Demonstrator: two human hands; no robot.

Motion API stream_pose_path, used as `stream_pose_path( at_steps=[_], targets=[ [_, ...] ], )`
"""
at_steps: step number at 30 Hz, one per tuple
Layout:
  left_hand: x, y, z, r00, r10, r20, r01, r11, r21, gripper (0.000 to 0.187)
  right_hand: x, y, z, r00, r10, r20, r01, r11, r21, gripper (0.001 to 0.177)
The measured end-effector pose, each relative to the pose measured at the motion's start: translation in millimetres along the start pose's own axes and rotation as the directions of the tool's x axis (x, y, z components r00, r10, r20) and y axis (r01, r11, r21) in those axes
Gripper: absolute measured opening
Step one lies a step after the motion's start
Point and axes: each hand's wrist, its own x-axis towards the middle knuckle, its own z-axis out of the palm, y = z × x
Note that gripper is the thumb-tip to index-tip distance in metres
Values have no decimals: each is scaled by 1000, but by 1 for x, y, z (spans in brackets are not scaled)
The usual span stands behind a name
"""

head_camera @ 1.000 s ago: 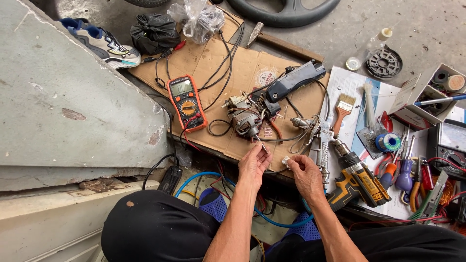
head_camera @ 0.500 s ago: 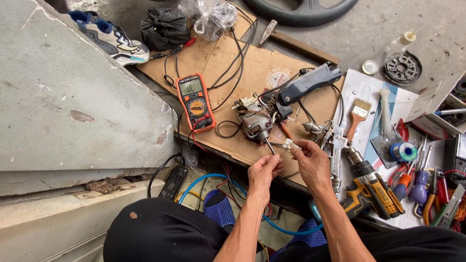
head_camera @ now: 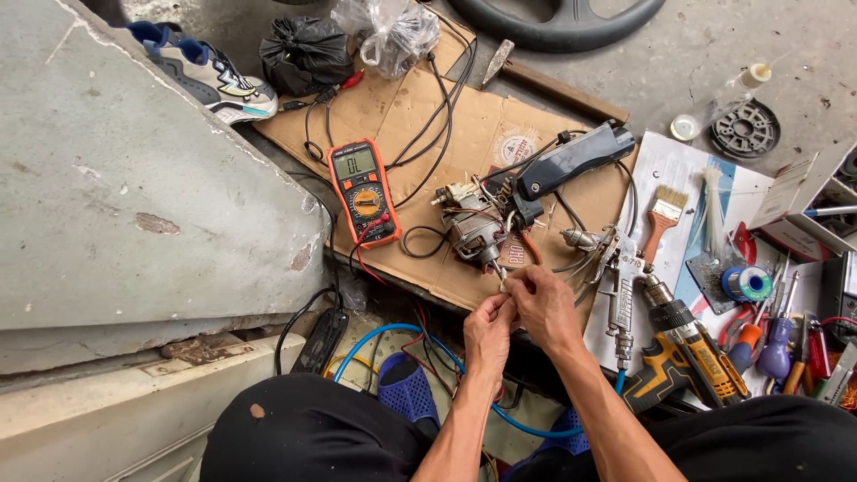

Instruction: The person sits on the floor and works on a small electrical component, likely a motor or switch. They use a multimeter to test connections, a cordless drill to remove screws, and pliers to strip wires. The person also handles a small black electronic module and connects it to the main component.

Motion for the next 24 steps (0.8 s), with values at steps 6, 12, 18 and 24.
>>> stream_pose_path(
  at_steps=[6,12,18,24],
  targets=[
    [-2,3,-10,997,-2,-74,2,1000,5,28,-5,-30,8,999,18,50,-20,999,43,17],
    [2,-4,-20,991,71,-109,-48,978,204,21,-3,-19,19,1000,10,25,-9,998,-56,19],
    [8,-17,-23,981,90,-171,-28,942,334,21,-3,-17,21,1000,-8,27,11,990,-137,23],
    [12,-15,-24,983,88,-160,-25,934,357,24,-8,-28,24,990,-139,-28,134,982,-131,16]
  ],
)
